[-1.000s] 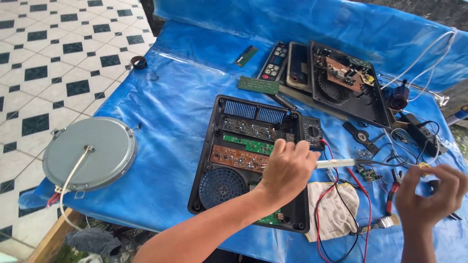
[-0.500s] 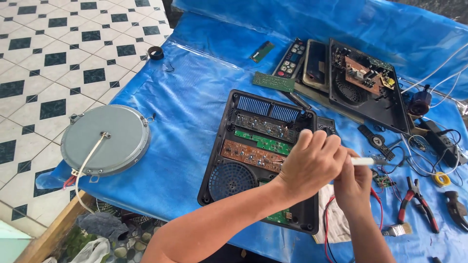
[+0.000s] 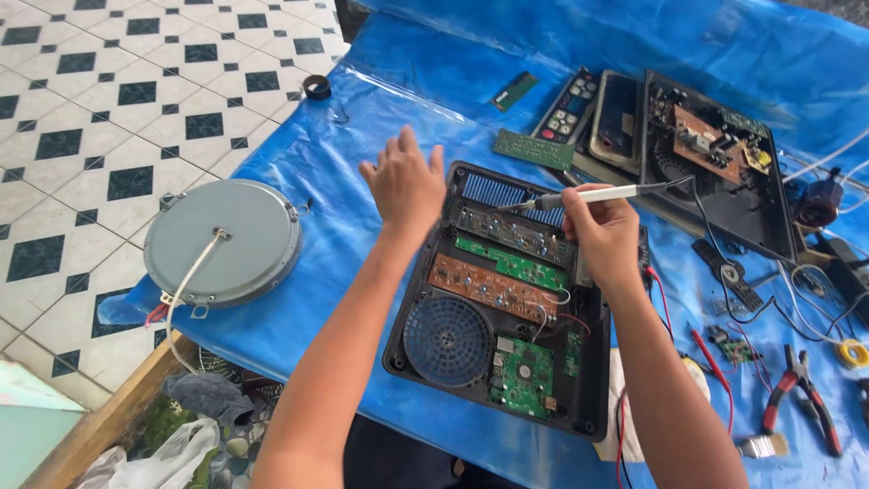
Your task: The person uses a multimeter to test points on a circuit board inside a disassembled electronic device. They then use a soldering iron to work on the same board. The workspace is covered with a blue tarp and contains various tools and electronic parts.
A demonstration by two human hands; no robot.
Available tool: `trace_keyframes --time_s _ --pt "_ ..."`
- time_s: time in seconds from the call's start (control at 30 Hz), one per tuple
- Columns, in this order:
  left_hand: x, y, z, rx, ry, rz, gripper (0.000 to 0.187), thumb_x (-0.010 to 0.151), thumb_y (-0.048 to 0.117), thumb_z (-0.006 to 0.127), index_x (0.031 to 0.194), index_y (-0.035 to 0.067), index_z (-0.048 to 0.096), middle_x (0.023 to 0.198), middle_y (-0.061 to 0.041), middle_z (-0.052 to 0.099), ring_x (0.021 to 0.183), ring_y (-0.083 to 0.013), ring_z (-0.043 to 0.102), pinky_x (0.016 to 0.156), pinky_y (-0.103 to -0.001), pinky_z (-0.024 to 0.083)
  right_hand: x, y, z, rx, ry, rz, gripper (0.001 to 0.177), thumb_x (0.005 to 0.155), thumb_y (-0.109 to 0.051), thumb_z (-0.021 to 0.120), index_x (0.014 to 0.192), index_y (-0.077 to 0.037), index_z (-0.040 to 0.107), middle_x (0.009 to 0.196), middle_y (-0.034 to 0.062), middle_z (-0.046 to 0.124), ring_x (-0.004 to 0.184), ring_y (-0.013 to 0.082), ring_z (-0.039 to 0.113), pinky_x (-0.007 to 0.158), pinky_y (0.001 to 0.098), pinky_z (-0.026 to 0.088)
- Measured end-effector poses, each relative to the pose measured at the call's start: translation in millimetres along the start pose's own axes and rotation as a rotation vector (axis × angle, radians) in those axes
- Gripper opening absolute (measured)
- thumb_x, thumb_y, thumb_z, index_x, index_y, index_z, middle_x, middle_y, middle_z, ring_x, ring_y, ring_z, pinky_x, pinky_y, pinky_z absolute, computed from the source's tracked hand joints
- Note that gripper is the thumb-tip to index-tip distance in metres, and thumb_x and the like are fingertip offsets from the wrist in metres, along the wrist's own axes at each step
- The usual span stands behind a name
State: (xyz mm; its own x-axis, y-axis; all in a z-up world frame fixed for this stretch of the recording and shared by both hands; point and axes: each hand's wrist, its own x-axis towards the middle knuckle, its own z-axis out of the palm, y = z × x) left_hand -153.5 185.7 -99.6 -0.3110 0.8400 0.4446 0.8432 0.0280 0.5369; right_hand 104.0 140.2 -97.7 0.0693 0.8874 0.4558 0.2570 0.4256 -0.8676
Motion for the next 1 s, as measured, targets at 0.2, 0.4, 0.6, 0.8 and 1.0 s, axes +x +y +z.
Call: trace_keyframes --time_s 0.2,0.4,0.6,0.8,1.0 --pt "34 -61 107 -0.215 -0.063 -0.144 0.048 0.106 0.05 0.036 0.1 0.015 0.069 0.096 -0.014 0.076 0.095 -0.0377 0.074 0.088 -0.059 0.047 3 17 12 -0.13 -0.03 -0.049 0.019 0.113 -0.019 0.068 0.11 0.0 0.064 0.07 0.0122 0.067 0.06 0.0162 0.064 0.06 0.0288 0.053" --pt "28 -40 116 -0.627 -0.364 -0.152 0.067 0.108 0.057 0.031 0.125 0.005 0.069 0.108 -0.019 0.075 0.108 -0.0453 0.069 0.094 -0.064 0.051 5 25 8 -0.195 -0.086 -0.038 0.014 0.111 -0.015 0.069 0.112 -0.002 0.065 0.08 0.0154 0.071 0.069 0.0224 0.071 0.066 0.0351 0.06" --pt "31 -65 168 -0.702 -0.488 -0.099 0.052 0.108 0.05 0.043 0.131 0.012 0.071 0.112 -0.016 0.076 0.111 -0.0421 0.069 0.096 -0.06 0.053 8 28 10 -0.255 -0.068 -0.097 0.014 0.112 -0.015 0.068 0.112 -0.001 0.064 0.078 0.0155 0.071 0.068 0.023 0.072 0.061 0.0341 0.057" --pt "44 -52 145 -0.674 -0.604 -0.007 0.058 0.109 0.042 0.038 0.136 -0.002 0.064 0.119 -0.027 0.071 0.115 -0.0481 0.065 0.097 -0.06 0.053 10 32 13 -0.273 -0.103 -0.082 0.013 0.112 -0.014 0.067 0.114 -0.001 0.064 0.078 0.0141 0.07 0.068 0.0238 0.071 0.061 0.0333 0.056" --pt "32 -54 161 -0.714 -0.494 -0.1 0.048 0.105 0.044 0.044 0.121 0.011 0.076 0.098 -0.02 0.076 0.106 -0.0465 0.067 0.093 -0.061 0.054 5 32 15 -0.269 -0.095 -0.076 0.009 0.111 -0.012 0.065 0.115 -0.003 0.063 0.079 0.0136 0.069 0.069 0.0223 0.071 0.064 0.0347 0.056"
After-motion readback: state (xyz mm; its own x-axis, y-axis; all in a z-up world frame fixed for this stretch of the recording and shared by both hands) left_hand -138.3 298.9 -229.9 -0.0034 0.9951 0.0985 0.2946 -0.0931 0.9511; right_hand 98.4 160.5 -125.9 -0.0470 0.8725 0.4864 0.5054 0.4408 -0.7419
